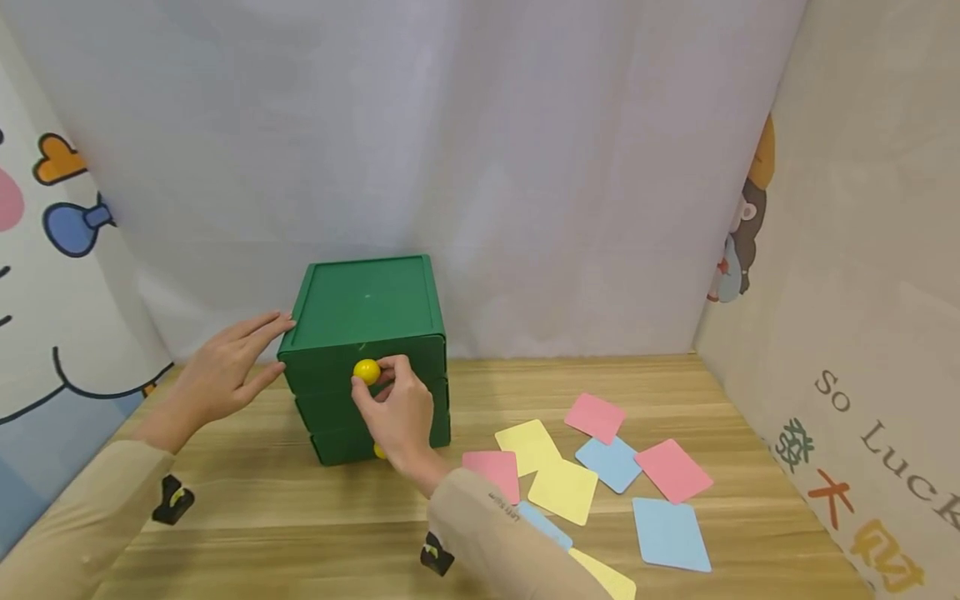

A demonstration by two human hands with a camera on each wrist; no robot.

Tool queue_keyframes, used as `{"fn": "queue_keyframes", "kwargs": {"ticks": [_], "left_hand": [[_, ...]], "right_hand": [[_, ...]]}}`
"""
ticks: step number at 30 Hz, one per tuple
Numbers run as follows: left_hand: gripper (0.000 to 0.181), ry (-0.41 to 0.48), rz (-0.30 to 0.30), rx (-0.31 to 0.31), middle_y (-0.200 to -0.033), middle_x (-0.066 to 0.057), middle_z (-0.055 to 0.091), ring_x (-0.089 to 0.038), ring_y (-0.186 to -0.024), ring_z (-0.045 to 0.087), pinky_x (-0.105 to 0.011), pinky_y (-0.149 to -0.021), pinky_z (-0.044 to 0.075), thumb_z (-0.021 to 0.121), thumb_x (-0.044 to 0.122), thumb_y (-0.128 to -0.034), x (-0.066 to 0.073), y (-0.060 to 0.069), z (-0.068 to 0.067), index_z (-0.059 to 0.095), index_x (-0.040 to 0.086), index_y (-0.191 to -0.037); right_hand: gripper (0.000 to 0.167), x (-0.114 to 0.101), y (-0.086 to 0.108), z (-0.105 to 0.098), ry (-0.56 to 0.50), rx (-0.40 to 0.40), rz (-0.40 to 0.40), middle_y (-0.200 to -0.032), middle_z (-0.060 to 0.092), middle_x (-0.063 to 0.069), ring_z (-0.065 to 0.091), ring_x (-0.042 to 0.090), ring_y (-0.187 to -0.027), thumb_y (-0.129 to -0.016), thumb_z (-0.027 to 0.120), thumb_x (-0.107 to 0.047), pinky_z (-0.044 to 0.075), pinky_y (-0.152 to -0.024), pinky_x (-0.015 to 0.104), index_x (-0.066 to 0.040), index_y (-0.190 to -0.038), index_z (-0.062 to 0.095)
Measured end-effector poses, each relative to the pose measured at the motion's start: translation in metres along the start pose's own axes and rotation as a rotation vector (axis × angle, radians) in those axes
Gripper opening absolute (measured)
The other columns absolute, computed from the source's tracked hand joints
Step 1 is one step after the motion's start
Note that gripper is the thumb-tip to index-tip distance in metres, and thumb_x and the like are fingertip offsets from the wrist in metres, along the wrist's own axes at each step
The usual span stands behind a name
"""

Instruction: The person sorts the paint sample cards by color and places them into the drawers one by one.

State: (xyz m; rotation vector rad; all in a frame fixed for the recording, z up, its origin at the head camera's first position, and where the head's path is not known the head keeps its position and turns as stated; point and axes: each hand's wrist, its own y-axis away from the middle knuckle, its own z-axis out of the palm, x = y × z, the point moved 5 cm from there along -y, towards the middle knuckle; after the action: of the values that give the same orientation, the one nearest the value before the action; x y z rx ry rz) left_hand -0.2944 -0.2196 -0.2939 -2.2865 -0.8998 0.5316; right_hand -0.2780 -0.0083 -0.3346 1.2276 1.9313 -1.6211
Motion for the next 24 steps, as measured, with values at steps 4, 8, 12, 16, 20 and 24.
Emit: {"fn": "queue_keyframes", "kwargs": {"ticks": [4,8,12,16,20,24], "left_hand": [[0.064,0.012,-0.001,0.001,-0.127,-0.021,0.05,-0.037,-0.115,0.046,-0.053,-0.092,0.038,0.025,0.048,-0.0971,-0.0012,0.0014,-0.0002,0.049,-0.003,-0.127],[0.06,0.025,-0.005,0.004,-0.127,-0.021,0.051,-0.037,-0.115,0.046,-0.053,-0.092,0.038,0.025,0.044,-0.0984,-0.0021,0.0016,0.0003,0.05,-0.003,-0.126],[0.058,0.043,-0.013,0.011,-0.126,-0.021,0.051,-0.037,-0.115,0.046,-0.053,-0.092,0.038,0.025,0.042,-0.0991,-0.0026,0.0016,0.0003,0.051,-0.003,-0.125],[0.053,0.067,-0.039,0.001,-0.127,-0.021,0.05,-0.037,-0.116,0.045,-0.052,-0.092,0.037,0.029,0.038,-0.0994,-0.0034,0.002,0.0013,0.049,-0.003,-0.127],[0.05,0.086,-0.068,-0.008,-0.128,-0.021,0.05,-0.037,-0.117,0.045,-0.053,-0.093,0.037,0.034,0.035,-0.099,-0.0046,0.0023,0.0019,0.047,-0.003,-0.129],[0.05,0.092,-0.092,-0.019,-0.128,-0.022,0.049,-0.037,-0.118,0.044,-0.053,-0.093,0.037,0.036,0.034,-0.0984,-0.0053,0.0029,0.0025,0.046,-0.002,-0.131]], "right_hand": [[0.024,0.0011,0.0004,0.0015,-0.004,0.014,0.003,-0.078,0.062,0.005,0.056,0.01,-0.057,-0.081,0.068,-0.022,0.045,-0.049,0.016,-0.005,-0.095,0.057],[0.024,0.0015,0.0009,0.0017,-0.002,0.024,0.009,-0.077,0.062,0.004,0.055,0.01,-0.057,-0.081,0.068,-0.023,0.045,-0.049,0.016,-0.006,-0.095,0.057],[0.024,0.0007,0.0018,0.0011,-0.001,0.028,0.009,-0.077,0.062,0.004,0.055,0.01,-0.057,-0.08,0.068,-0.023,0.045,-0.049,0.016,-0.006,-0.094,0.058],[0.024,0.0009,0.0027,0.0002,0.005,0.025,0.01,-0.076,0.062,0.004,0.054,0.009,-0.056,-0.08,0.068,-0.023,0.045,-0.049,0.016,-0.006,-0.094,0.058],[0.024,0.0005,0.0039,-0.0017,0.004,0.02,0.0,-0.077,0.062,0.004,0.054,0.009,-0.057,-0.08,0.069,-0.022,0.045,-0.05,0.016,-0.006,-0.094,0.058],[0.024,-0.0003,0.0069,-0.0041,-0.009,0.009,0.003,-0.076,0.061,0.004,0.054,0.009,-0.057,-0.079,0.069,-0.021,0.046,-0.05,0.017,-0.006,-0.093,0.058]]}}
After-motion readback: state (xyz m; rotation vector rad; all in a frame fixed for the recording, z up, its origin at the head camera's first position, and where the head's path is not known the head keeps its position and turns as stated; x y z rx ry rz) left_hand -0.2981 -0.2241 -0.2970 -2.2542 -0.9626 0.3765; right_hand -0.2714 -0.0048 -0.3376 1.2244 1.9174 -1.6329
